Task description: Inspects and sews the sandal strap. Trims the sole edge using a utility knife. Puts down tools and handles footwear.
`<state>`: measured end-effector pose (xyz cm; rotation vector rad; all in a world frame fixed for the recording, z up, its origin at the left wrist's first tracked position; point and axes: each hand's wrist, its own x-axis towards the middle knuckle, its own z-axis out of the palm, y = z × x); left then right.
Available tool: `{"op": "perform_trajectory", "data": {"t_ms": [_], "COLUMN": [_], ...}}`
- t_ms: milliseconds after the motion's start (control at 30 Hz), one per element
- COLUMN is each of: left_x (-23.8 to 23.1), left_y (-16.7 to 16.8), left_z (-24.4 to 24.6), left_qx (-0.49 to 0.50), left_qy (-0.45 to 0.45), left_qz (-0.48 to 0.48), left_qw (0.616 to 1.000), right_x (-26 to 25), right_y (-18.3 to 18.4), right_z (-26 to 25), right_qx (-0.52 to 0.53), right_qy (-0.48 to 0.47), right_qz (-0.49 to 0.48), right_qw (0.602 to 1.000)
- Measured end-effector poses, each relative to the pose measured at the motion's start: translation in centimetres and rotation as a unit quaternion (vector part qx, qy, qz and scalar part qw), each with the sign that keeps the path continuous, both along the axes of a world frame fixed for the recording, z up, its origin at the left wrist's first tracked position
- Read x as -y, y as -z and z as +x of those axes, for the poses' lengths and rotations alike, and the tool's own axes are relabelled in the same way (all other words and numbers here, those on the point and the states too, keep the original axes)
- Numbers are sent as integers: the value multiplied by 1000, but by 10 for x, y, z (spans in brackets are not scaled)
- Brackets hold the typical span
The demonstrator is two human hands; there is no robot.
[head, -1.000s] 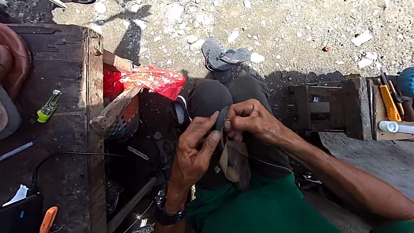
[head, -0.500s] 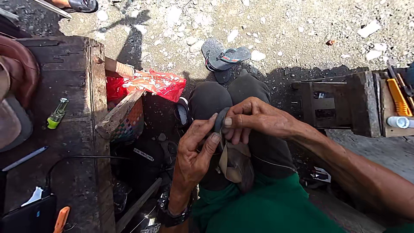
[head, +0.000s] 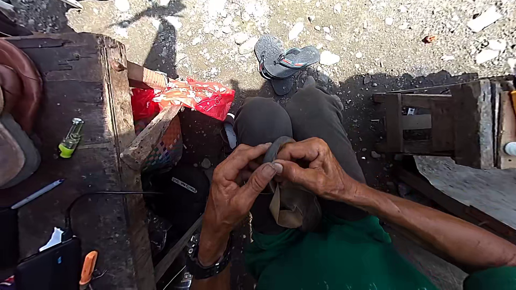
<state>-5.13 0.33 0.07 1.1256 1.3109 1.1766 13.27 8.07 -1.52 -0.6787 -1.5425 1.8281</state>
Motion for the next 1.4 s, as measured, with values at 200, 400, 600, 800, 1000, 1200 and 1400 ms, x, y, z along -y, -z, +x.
{"op": "perform_trajectory", "data": {"t_ms": [200,400,600,800,1000,1200,1400], "left_x": [-15,-17,-18,-13,-3,8,10], "left_y": [-16,-12,-9,-11,-8,-7,-5], "left_z": [-17,-20,-16,-6,5,17,24], "left_qx": [58,48,47,-28,-40,-56,-80], "left_qy": [32,27,31,30,12,-7,-36], "left_qz": [-128,-137,-115,-63,-24,-5,5], "left_qw": [990,989,992,997,999,998,996], "right_x": [-3,-5,-2,-22,-34,-44,-42], "right_y": [2,4,9,-3,-22,-48,-62], "right_z": [-6,-4,-3,13,24,13,5], "right_qx": [10,16,10,23,81,214,243], "right_qy": [-12,-21,14,-81,-157,-200,-166], "right_qz": [31,14,15,-74,-154,-204,-250], "right_qw": [999,1000,1000,994,972,934,923]}}
